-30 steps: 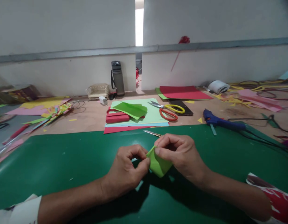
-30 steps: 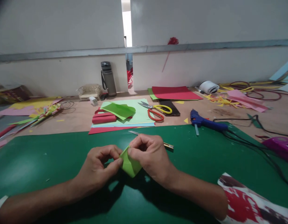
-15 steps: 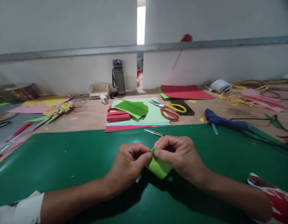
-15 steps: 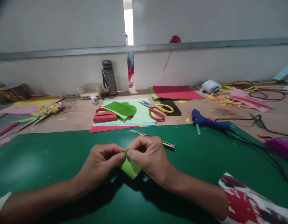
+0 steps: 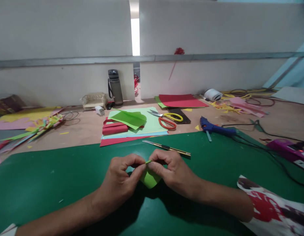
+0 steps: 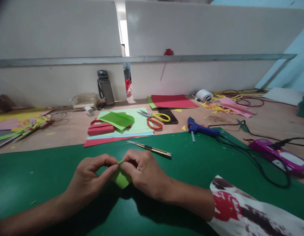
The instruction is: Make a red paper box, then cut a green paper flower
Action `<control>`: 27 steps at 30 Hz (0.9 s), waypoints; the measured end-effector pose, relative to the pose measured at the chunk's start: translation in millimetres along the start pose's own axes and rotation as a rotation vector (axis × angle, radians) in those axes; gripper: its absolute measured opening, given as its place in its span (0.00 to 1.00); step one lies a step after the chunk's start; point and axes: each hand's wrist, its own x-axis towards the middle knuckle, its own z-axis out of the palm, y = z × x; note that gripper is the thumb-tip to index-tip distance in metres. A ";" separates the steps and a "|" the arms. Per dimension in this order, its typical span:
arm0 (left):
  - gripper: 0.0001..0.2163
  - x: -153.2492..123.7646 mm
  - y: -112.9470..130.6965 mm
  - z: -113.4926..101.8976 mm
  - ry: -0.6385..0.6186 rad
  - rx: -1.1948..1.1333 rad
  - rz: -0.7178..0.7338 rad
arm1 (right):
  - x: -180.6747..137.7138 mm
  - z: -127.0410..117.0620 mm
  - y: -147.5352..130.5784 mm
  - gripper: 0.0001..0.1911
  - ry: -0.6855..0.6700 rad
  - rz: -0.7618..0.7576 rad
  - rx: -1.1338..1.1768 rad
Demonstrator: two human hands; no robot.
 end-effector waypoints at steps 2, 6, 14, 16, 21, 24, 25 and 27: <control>0.02 -0.8 -0.9 -1.5 0.076 -0.002 0.018 | 0.2 -0.5 1.7 0.08 0.058 -0.010 -0.005; 0.02 -1.0 -5.0 -5.7 0.090 -0.009 0.009 | 1.7 -1.8 8.0 0.09 0.127 -0.051 -0.014; 0.05 0.9 -8.1 -5.0 -0.007 -0.055 -0.151 | 0.5 -4.6 16.6 0.08 0.145 -0.203 -0.140; 0.05 0.9 -8.7 -3.9 -0.028 -0.055 -0.163 | 0.1 -5.3 18.4 0.08 0.153 -0.256 -0.179; 0.05 1.5 -15.6 0.5 -0.061 -0.129 -0.249 | 1.6 -6.2 22.6 0.08 0.194 -0.409 -0.271; 0.04 1.8 -21.9 2.7 -0.057 -0.181 -0.232 | 3.7 -4.9 24.7 0.09 0.214 -0.483 -0.303; 0.03 1.9 -24.0 3.2 -0.048 -0.177 -0.186 | 4.2 -4.3 25.4 0.09 0.211 -0.509 -0.314; 0.03 2.3 -28.0 3.6 -0.036 -0.158 -0.055 | 4.8 -3.1 26.7 0.09 0.205 -0.556 -0.334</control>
